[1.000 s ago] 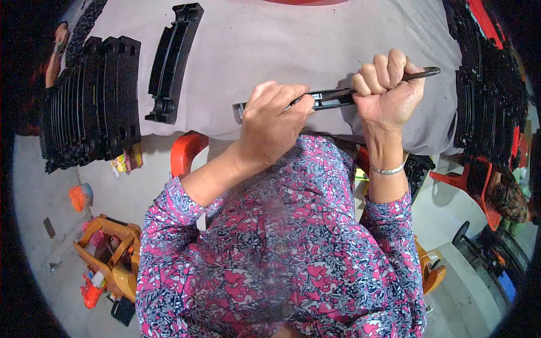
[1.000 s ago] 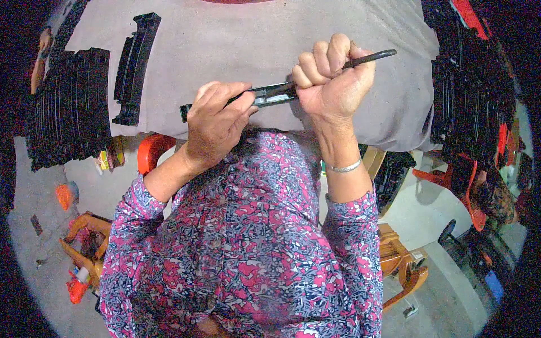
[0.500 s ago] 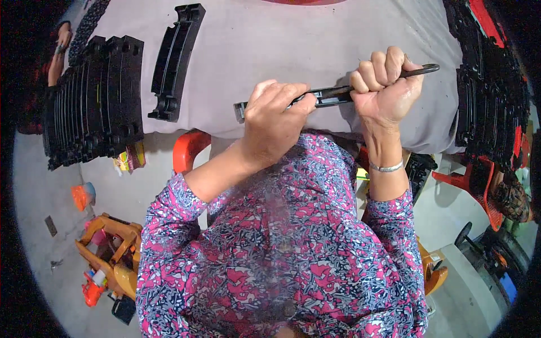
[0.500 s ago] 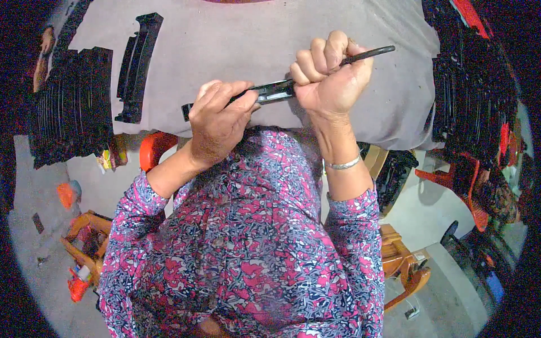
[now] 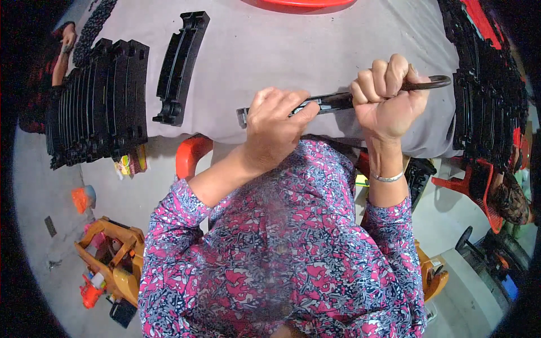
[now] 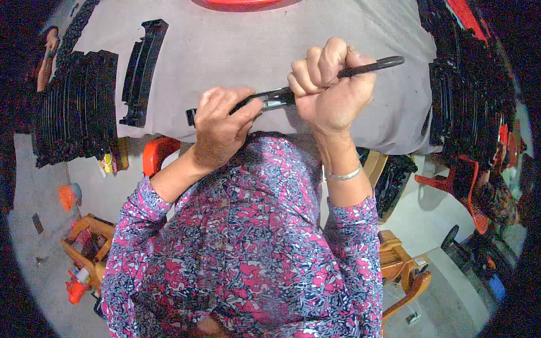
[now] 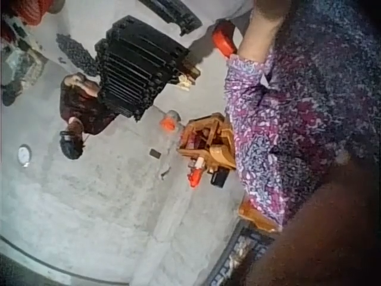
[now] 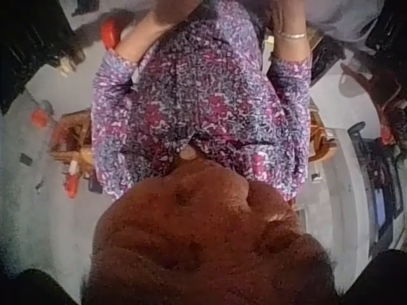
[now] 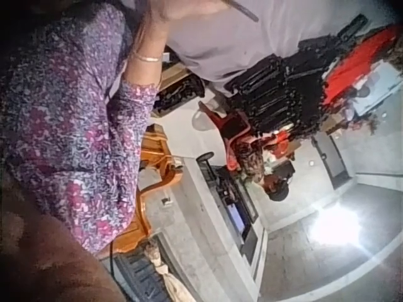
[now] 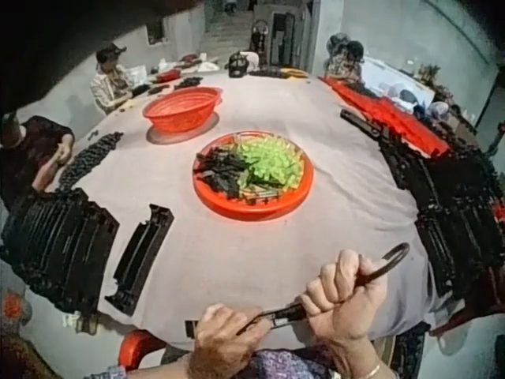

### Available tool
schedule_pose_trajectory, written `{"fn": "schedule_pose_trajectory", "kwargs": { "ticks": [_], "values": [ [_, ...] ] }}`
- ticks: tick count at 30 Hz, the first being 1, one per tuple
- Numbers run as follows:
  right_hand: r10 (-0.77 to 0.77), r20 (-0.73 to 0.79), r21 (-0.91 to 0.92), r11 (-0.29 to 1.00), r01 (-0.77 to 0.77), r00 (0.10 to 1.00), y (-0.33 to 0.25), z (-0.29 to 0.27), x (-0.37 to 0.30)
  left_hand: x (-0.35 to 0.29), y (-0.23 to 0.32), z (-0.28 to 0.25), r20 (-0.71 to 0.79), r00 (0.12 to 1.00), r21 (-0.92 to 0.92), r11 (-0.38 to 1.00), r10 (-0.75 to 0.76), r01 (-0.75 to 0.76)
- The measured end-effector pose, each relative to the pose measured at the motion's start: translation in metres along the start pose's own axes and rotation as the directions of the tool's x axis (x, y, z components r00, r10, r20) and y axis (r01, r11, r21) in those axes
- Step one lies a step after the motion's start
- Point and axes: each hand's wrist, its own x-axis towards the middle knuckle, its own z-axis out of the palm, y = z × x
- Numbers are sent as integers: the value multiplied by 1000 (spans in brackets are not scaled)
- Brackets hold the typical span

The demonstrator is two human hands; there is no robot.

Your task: The person assembles plastic components by inserting parts into them by hand and using a metal hook tool, then stacks the assembled components.

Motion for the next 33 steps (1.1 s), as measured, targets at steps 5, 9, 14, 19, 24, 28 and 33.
{"fn": "schedule_pose_trajectory", "kwargs": {
  "ticks": [5,9,14,19,24,28,33],
  "values": [
    [23,45,-15,1000,-22,999,3,2,1,2,2,-2,-20,1000,4,1000,9,-9],
    [23,22,-46,999,-22,1000,5,6,0,2,1,-2,-10,1000,-2,1000,14,-14],
    [15,14,-89,996,-14,1000,6,9,-2,2,1,-2,13,1000,23,1000,21,-22],
    [11,46,-91,996,-6,999,8,9,-2,3,3,-6,36,999,7,1000,6,-7],
    [2,46,-177,984,6,999,12,15,-4,4,2,-6,66,998,18,1000,-2,1],
    [-10,29,-186,982,15,1000,11,14,-4,7,3,-5,59,998,30,1000,-3,1],
    [13,36,-180,984,-6,999,12,14,-3,7,5,-4,56,998,38,999,-4,2]
  ]
}}
